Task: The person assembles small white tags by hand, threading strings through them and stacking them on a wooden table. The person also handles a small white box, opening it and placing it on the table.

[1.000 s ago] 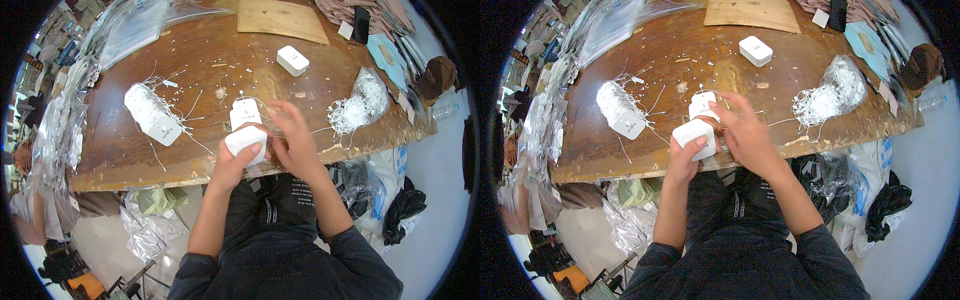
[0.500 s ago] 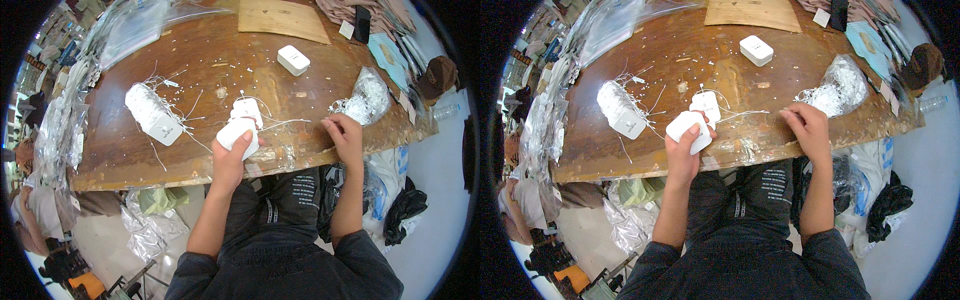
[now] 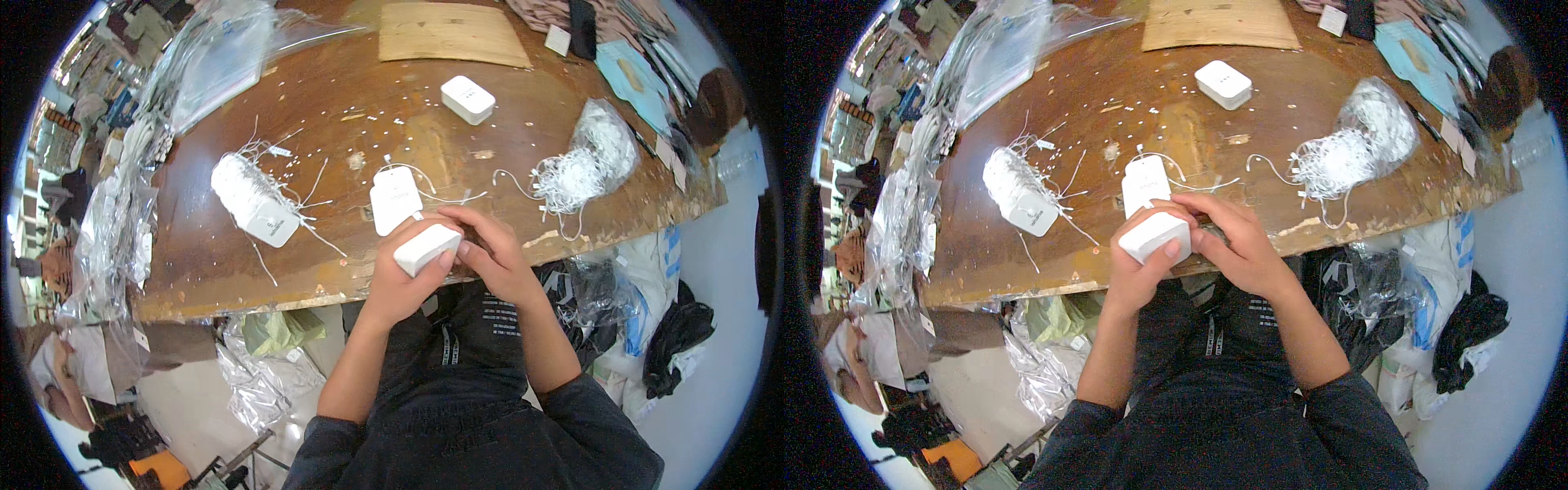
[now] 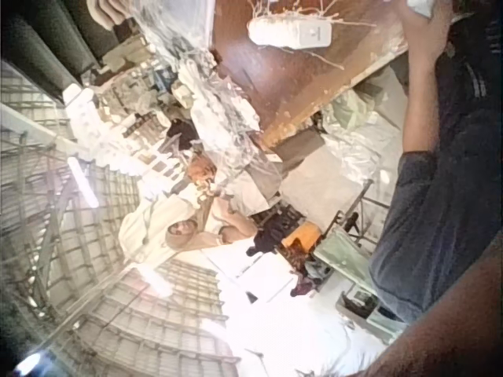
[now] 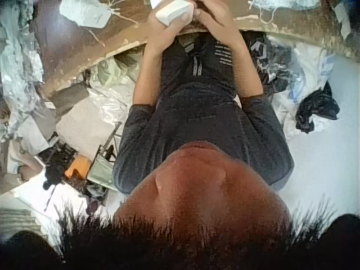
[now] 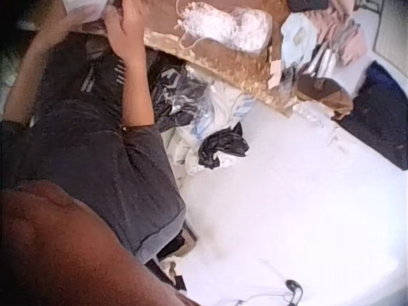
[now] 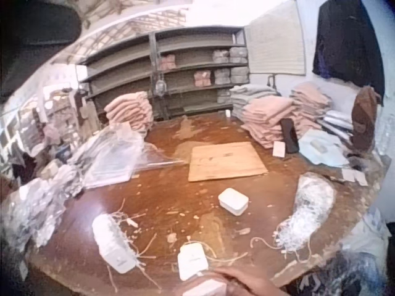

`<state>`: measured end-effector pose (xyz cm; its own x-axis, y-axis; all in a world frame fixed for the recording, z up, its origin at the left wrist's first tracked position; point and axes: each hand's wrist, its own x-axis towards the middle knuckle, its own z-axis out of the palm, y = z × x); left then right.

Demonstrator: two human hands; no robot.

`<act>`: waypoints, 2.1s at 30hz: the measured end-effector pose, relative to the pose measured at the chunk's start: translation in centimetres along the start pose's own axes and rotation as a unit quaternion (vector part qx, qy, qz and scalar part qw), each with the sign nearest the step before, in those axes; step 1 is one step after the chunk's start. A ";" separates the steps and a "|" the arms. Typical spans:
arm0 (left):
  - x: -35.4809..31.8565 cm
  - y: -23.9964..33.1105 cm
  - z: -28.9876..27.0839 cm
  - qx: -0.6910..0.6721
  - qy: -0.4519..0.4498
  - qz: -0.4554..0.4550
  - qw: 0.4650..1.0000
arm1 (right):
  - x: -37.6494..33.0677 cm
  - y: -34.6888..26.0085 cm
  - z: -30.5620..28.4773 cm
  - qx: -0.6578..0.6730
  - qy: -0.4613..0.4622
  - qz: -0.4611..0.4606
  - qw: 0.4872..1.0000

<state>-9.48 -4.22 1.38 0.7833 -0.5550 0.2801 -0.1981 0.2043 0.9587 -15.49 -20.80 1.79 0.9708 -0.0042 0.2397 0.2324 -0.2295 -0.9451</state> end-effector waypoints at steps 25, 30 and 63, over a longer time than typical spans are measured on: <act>10.3 -3.0 25.3 -0.111 -0.179 -0.219 0.953 | -11.7 0.8 -17.4 0.152 0.495 0.034 0.855; 10.9 -4.2 26.9 -0.103 -0.134 -0.228 0.959 | -11.0 2.1 -17.7 0.117 0.568 0.071 0.811; 10.2 -4.3 27.1 -0.065 -0.121 -0.199 0.970 | -9.9 2.7 -18.3 -0.193 0.541 0.052 0.817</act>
<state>-16.64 -32.60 1.47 0.6183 -0.7805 -0.0927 0.1797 0.0256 0.9834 -25.60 -39.23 0.92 0.3141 -0.8531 0.4167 -0.0862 -0.4627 -0.8823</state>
